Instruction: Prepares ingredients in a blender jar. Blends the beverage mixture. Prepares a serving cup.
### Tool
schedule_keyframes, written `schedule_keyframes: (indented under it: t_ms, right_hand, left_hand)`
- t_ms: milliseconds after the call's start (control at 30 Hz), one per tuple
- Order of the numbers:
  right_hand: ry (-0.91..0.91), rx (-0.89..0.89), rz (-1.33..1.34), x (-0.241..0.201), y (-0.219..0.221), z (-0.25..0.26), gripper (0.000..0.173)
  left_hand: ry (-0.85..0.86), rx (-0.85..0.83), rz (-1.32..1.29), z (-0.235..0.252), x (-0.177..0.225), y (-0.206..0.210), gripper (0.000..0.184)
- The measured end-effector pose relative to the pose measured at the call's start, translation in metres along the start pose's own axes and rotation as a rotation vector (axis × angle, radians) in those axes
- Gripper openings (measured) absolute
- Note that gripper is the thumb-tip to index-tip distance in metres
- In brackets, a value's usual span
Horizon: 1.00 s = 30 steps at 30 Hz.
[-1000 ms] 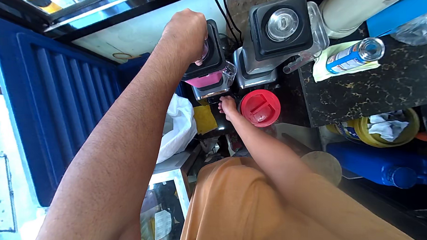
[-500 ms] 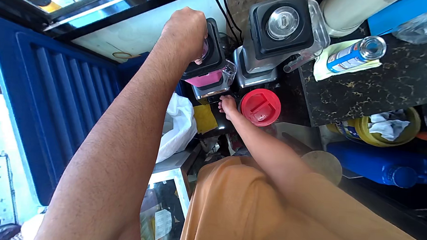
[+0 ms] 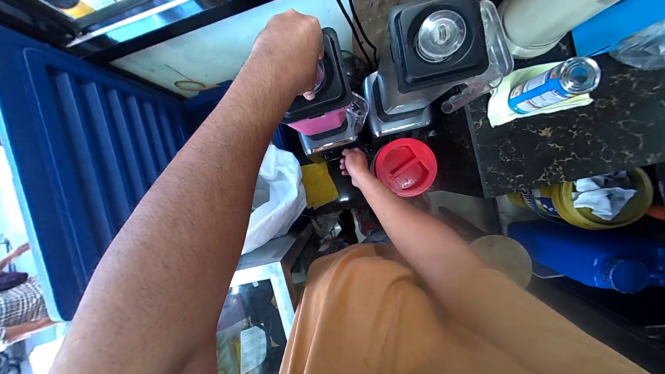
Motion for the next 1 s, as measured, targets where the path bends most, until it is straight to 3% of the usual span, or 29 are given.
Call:
schedule_keyframes:
  t_ms: [1000]
  right_hand:
    - [-0.003,0.007,-0.007,0.0001,0.0006,-0.0001,0.033]
  left_hand:
    - [-0.001,0.000,-0.012,0.0001,-0.0004,0.0005,0.047]
Point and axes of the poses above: each hand's wrist, its own z-axis towards the middle knuckle, its own y-axis out of the palm, x = y × z, the point moved 10 cm from there along z, towards the middle knuckle, and after that the axes turned 1 degree about -z, right-handed, at the moved point
